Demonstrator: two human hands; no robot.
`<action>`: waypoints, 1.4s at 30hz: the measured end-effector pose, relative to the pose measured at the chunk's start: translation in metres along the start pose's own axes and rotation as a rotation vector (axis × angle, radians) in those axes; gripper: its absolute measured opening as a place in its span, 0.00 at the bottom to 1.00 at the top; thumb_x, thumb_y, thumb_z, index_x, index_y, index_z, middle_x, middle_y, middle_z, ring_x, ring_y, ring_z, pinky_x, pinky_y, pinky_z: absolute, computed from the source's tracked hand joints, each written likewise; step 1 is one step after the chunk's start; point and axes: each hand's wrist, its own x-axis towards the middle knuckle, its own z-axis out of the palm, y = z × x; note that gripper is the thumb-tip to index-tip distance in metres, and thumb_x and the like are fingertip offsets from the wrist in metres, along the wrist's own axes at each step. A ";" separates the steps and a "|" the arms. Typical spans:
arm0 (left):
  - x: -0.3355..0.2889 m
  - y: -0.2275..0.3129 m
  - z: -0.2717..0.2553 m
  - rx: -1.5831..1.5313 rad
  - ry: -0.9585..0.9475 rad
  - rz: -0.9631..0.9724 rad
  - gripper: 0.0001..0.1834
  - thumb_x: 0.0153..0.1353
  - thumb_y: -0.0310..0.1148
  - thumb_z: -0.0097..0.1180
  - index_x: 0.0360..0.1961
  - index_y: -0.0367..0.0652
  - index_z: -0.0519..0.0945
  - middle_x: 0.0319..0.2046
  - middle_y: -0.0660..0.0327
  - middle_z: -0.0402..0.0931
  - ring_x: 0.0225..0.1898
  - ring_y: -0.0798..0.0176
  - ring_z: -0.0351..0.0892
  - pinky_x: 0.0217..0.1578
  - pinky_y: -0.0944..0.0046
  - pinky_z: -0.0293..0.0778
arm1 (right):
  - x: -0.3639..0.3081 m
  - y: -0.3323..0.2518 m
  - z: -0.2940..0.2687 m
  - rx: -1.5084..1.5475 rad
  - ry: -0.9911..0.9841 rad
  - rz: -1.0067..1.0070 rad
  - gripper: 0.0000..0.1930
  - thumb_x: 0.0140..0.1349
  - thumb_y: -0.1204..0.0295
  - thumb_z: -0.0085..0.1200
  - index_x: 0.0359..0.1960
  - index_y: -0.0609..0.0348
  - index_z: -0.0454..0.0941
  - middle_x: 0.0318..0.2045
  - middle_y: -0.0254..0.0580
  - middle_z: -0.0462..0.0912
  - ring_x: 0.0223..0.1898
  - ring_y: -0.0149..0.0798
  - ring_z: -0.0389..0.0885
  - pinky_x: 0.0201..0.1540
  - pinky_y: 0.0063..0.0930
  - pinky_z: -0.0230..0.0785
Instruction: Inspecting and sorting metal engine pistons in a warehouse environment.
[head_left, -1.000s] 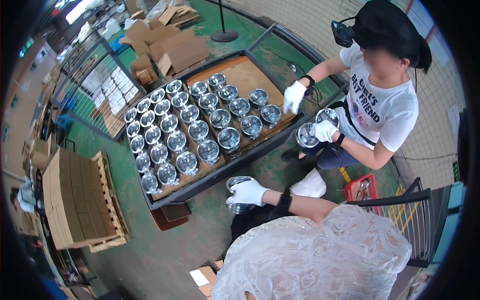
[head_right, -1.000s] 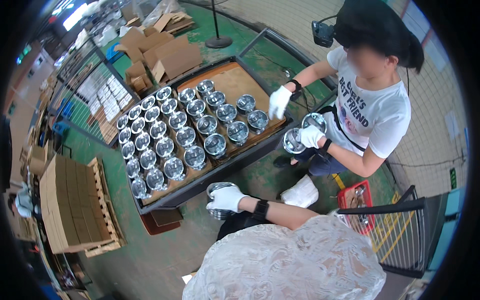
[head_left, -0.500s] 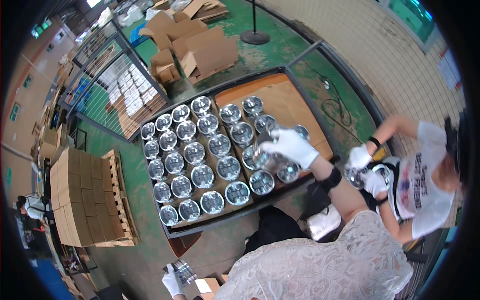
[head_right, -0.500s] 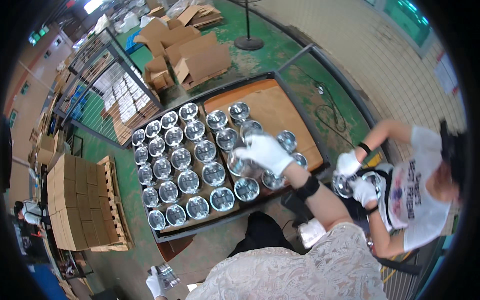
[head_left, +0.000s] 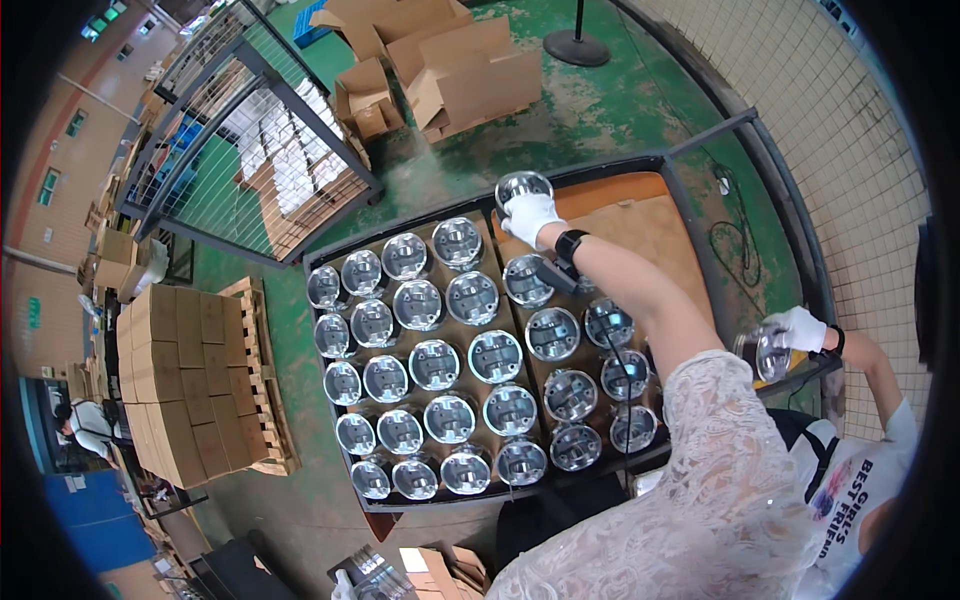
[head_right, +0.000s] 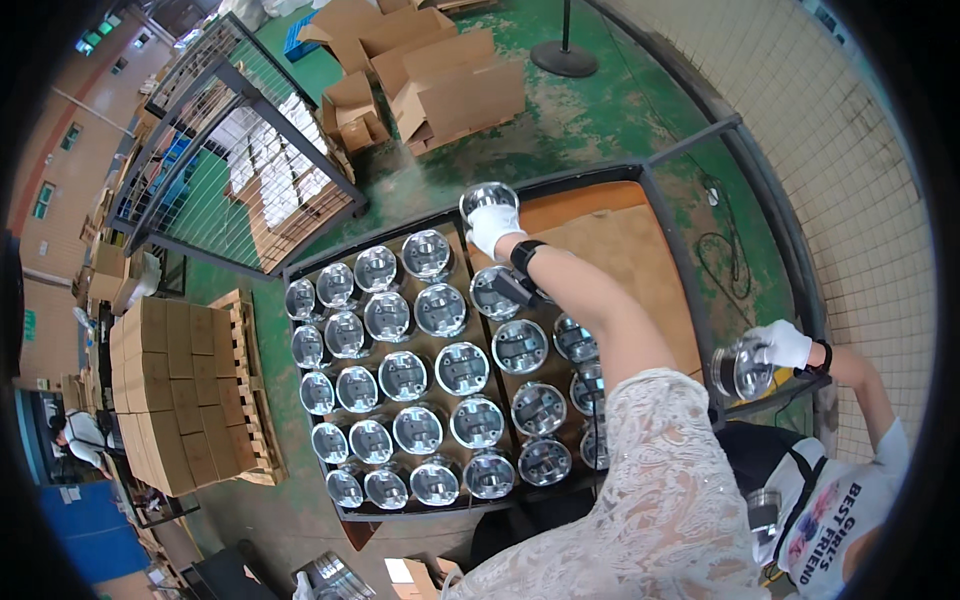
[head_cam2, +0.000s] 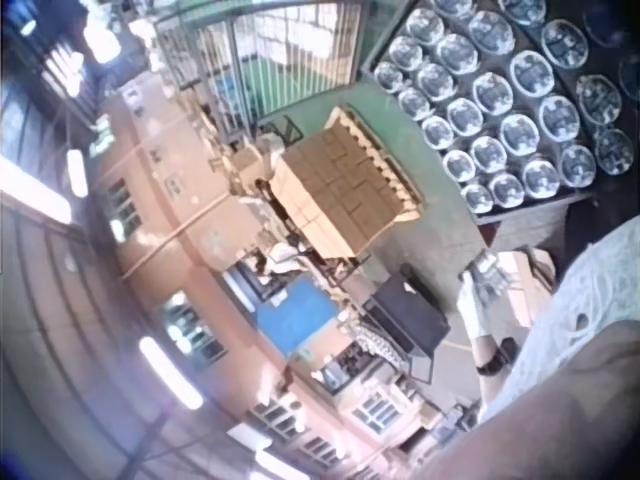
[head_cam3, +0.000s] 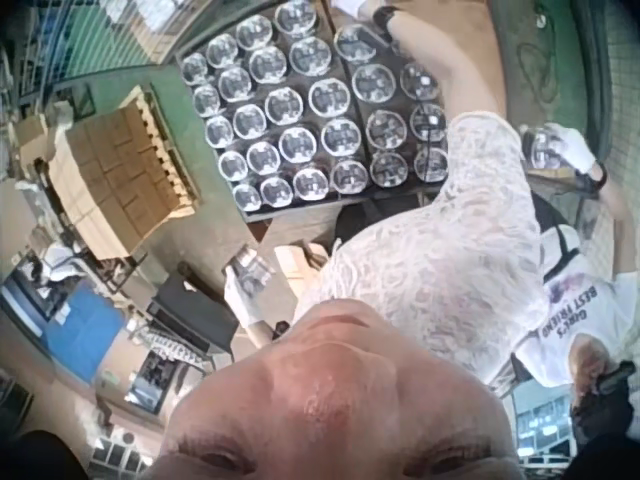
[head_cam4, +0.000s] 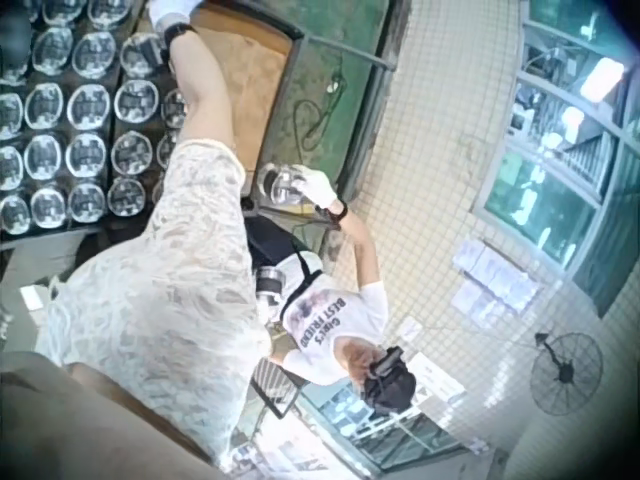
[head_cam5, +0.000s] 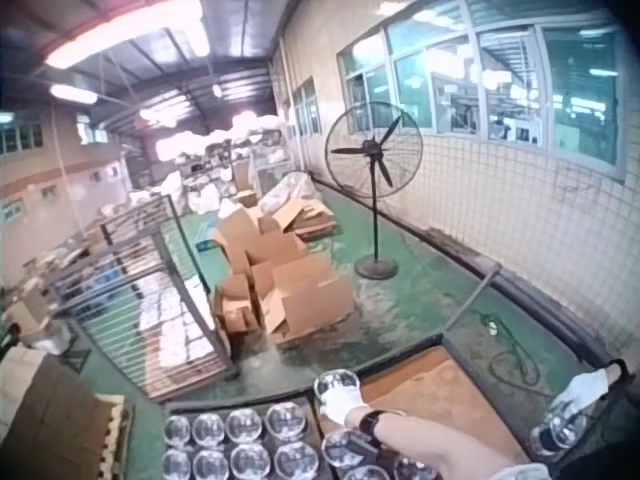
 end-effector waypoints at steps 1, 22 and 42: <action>-0.007 0.018 0.007 0.002 0.015 -0.012 0.26 0.67 0.50 0.52 0.39 0.32 0.82 0.31 0.62 0.80 0.31 0.68 0.74 0.31 0.68 0.71 | 0.011 0.007 0.023 -0.072 0.036 -0.029 0.14 0.54 0.57 0.57 0.32 0.52 0.85 0.34 0.51 0.84 0.39 0.52 0.82 0.45 0.45 0.73; -0.043 0.332 0.368 0.587 -0.805 1.364 0.22 0.60 0.48 0.55 0.33 0.35 0.80 0.26 0.41 0.77 0.35 0.38 0.80 0.39 0.50 0.74 | -0.265 -0.023 -0.042 0.789 0.251 0.265 0.12 0.61 0.65 0.55 0.39 0.60 0.83 0.37 0.50 0.84 0.40 0.48 0.84 0.45 0.36 0.75; -0.034 0.267 0.696 0.828 -0.503 1.858 0.17 0.61 0.43 0.53 0.41 0.41 0.82 0.40 0.44 0.80 0.44 0.41 0.80 0.45 0.50 0.75 | -0.482 -0.011 0.007 0.482 0.089 0.806 0.11 0.60 0.63 0.54 0.36 0.53 0.84 0.30 0.48 0.84 0.33 0.51 0.83 0.38 0.45 0.74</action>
